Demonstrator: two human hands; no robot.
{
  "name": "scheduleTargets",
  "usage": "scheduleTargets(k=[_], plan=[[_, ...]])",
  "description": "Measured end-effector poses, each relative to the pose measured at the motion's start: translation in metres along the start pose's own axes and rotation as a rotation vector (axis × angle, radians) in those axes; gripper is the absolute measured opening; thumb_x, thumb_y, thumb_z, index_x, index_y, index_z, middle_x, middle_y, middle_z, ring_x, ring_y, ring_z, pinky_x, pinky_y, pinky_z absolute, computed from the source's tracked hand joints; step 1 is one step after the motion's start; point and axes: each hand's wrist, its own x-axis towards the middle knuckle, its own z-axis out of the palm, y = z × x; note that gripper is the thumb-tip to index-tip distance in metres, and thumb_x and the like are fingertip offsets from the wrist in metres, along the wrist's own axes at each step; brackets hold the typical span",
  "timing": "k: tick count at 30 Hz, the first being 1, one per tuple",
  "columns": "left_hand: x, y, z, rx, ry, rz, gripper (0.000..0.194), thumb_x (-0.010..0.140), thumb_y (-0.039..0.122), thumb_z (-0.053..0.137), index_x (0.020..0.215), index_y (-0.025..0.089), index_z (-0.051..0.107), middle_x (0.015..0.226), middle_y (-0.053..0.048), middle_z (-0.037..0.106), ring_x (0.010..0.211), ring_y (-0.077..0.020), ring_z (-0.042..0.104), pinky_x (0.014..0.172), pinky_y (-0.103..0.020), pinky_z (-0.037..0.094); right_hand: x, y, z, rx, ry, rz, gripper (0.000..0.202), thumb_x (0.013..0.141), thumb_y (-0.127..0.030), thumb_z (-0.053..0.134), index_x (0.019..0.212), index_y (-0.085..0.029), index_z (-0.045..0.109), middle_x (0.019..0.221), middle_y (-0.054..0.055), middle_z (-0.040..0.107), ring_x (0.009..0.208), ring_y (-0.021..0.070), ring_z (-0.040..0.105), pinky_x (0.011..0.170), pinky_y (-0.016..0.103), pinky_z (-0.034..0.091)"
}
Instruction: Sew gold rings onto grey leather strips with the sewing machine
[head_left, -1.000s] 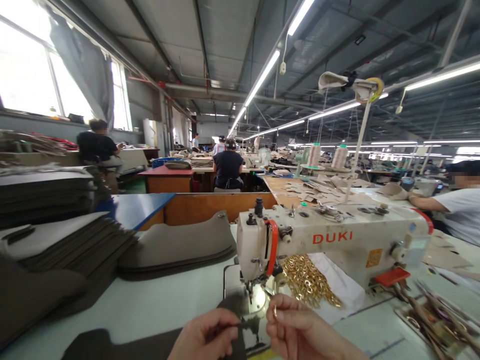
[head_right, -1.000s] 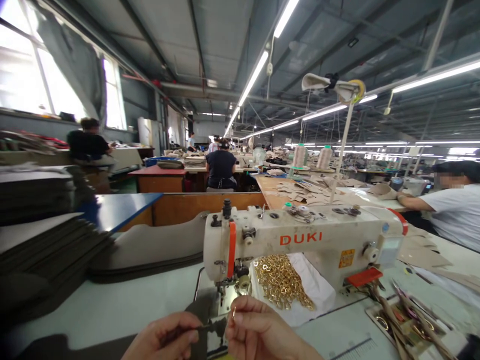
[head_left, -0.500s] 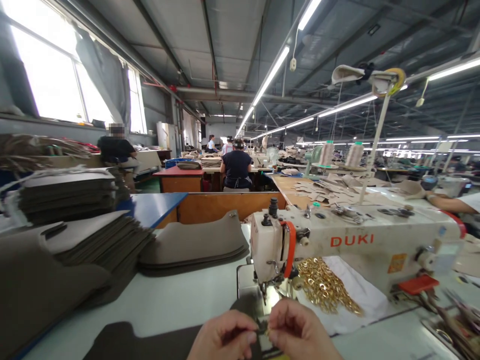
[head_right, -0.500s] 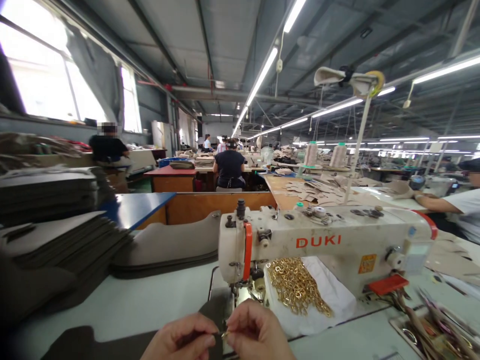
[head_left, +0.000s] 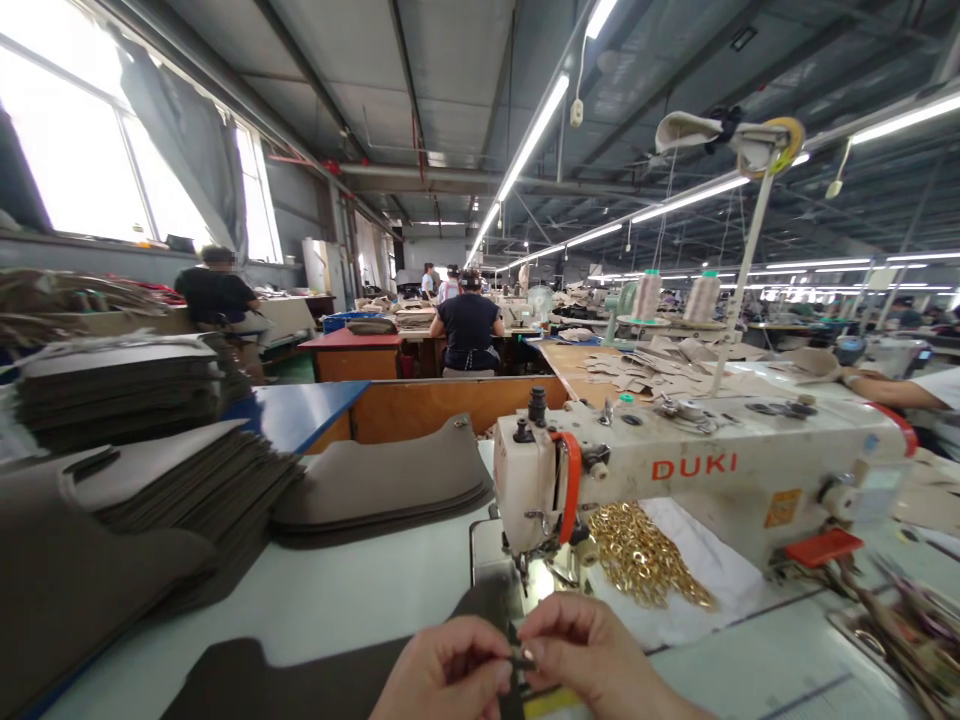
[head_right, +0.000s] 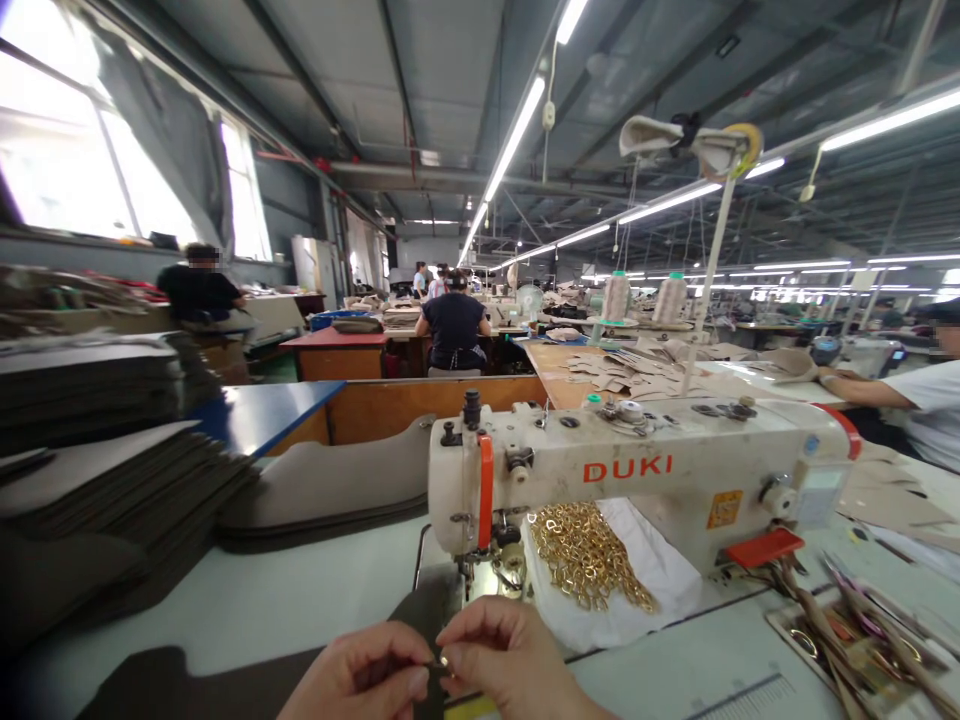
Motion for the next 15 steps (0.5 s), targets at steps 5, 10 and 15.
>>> scheduleTargets(k=[5, 10, 15], plan=[[-0.001, 0.004, 0.000, 0.003, 0.055, -0.005, 0.028, 0.063, 0.041, 0.074, 0.068, 0.017, 0.062, 0.054, 0.005, 0.057, 0.045, -0.0091, 0.051, 0.050, -0.022, 0.043, -0.003, -0.002, 0.006, 0.047, 0.042, -0.002, 0.039, 0.059, -0.045, 0.086, 0.080, -0.016, 0.071, 0.069, 0.001, 0.066, 0.063, 0.0130, 0.065, 0.067, 0.027, 0.052], [-0.001, 0.007, 0.001, 0.019, 0.114, 0.004, 0.021, 0.064, 0.036, 0.072, 0.066, 0.018, 0.060, 0.053, 0.005, 0.057, 0.046, -0.0090, 0.051, 0.049, -0.021, 0.041, -0.005, -0.001, 0.009, 0.098, 0.057, -0.027, 0.036, 0.057, -0.042, 0.088, 0.078, -0.017, 0.073, 0.067, 0.001, 0.068, 0.062, 0.0121, 0.064, 0.068, 0.025, 0.051], [-0.002, 0.005, 0.003, 0.026, 0.123, -0.003, 0.027, 0.062, 0.041, 0.073, 0.065, 0.018, 0.060, 0.053, 0.005, 0.058, 0.045, -0.0093, 0.051, 0.049, -0.022, 0.041, 0.001, 0.011, 0.003, -0.051, 0.067, -0.124, 0.036, 0.061, -0.049, 0.083, 0.079, -0.019, 0.074, 0.069, 0.002, 0.064, 0.063, 0.0147, 0.062, 0.065, 0.027, 0.051]])
